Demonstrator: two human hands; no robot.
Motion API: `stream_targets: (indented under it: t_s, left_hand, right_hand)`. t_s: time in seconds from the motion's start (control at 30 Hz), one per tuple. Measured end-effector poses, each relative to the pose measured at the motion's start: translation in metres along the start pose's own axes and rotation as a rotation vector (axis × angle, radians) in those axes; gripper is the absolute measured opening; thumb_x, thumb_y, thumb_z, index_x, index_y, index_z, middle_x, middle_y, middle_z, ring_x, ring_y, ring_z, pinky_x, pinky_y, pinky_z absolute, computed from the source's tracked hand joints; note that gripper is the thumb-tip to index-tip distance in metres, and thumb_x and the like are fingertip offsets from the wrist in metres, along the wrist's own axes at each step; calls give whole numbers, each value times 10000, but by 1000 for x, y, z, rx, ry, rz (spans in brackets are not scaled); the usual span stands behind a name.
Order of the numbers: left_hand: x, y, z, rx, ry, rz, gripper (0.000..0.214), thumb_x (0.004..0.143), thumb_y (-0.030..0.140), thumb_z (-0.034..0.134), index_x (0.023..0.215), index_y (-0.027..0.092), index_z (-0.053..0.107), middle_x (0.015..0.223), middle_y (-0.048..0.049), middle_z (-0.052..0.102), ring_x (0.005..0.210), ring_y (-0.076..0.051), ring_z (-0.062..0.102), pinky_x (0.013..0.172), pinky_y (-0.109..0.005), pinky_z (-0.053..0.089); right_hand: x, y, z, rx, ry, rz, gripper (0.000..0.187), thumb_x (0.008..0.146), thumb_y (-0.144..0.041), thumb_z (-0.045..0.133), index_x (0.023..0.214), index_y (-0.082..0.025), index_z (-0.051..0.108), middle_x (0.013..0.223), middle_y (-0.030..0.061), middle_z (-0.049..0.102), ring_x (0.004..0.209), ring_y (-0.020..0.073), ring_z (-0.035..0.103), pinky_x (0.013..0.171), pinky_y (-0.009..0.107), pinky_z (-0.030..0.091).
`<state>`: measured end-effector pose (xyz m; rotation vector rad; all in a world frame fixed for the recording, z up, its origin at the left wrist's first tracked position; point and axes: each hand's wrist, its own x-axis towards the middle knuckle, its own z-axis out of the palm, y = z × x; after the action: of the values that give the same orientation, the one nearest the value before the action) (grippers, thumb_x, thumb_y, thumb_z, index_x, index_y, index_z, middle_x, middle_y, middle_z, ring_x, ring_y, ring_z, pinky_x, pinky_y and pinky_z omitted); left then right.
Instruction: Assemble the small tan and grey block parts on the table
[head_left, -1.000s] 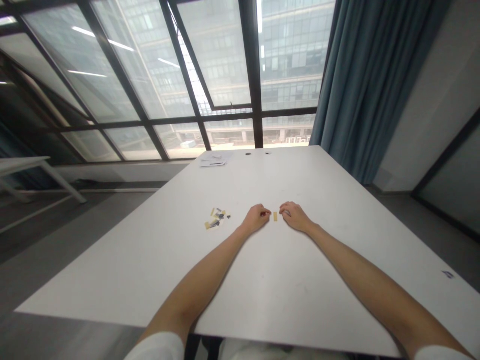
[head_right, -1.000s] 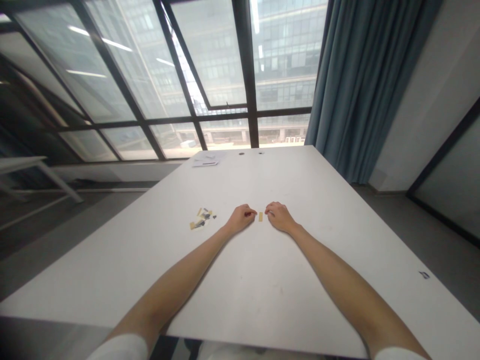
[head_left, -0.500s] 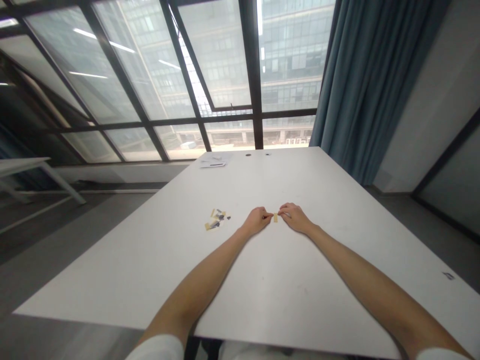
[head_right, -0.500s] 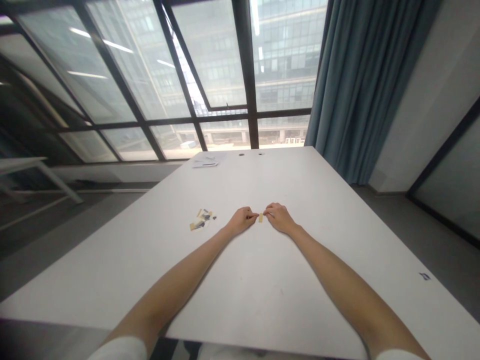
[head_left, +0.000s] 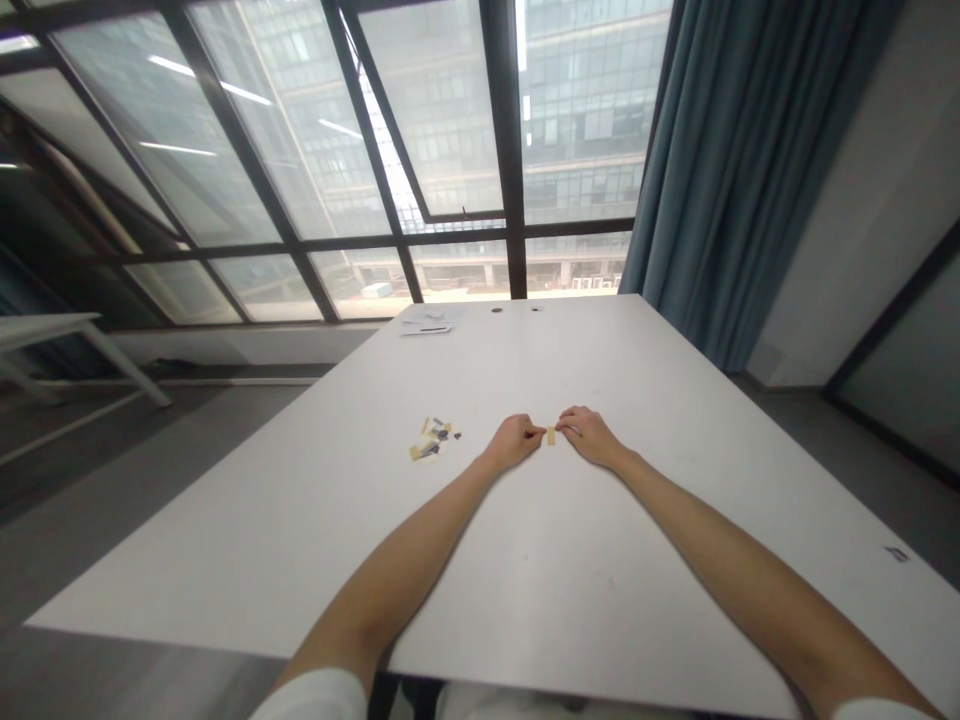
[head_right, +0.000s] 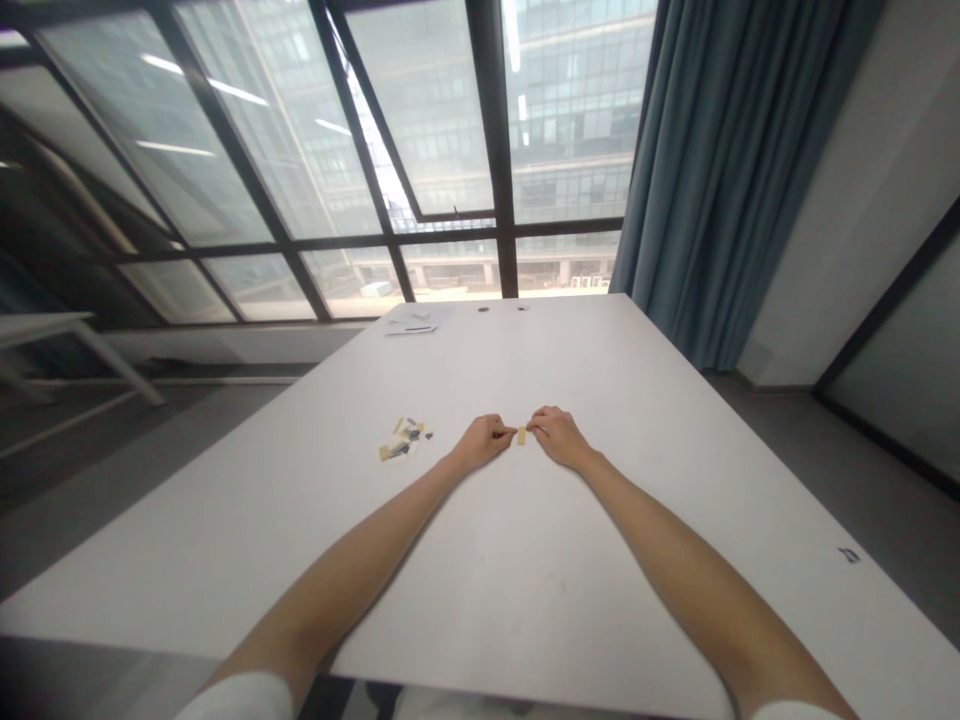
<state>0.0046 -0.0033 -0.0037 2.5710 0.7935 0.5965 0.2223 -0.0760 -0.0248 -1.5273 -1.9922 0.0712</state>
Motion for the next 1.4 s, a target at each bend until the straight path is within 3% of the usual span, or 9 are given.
stream_targets:
  t_s: [0.9,1.13,1.3,1.4]
  left_hand:
    - [0,4,-2,5,-3,-6,286,907,225,573,1049,225,821,746,-31,612,697,-141,553,677,-248,391]
    - [-2,5,-2,16,22,-9,293,911,236,575,1078,220,815,756,-40,641,701,-147,571,693,-257,399]
    - [-2,4,-1,28,24,3,292,925,247,565,1063,225,821,741,-40,631,701,-149,573,681,-258,391]
    - [-1,5,-1,45,12,0,295,929,237,560,1071,216,818,729,-41,624,704,-153,569,682,-260,390]
  right_hand:
    - [0,-6,-4,11,17,44,249,975,-192,497,981,-209,746,1051,48,713,1011,182,595,939,309,412]
    - [0,-4,-6,-82,151,216,259,960,-177,473,995,-185,729,1052,57,720,1033,190,594,954,301,396]
    - [0,1,-5,-136,130,330,304,962,-186,445,1013,-186,744,1095,72,722,1054,189,606,969,295,402]
    - [-1,4,-1,-180,115,363,316,939,-182,469,1074,-189,754,1240,90,695,1181,201,588,1062,323,367]
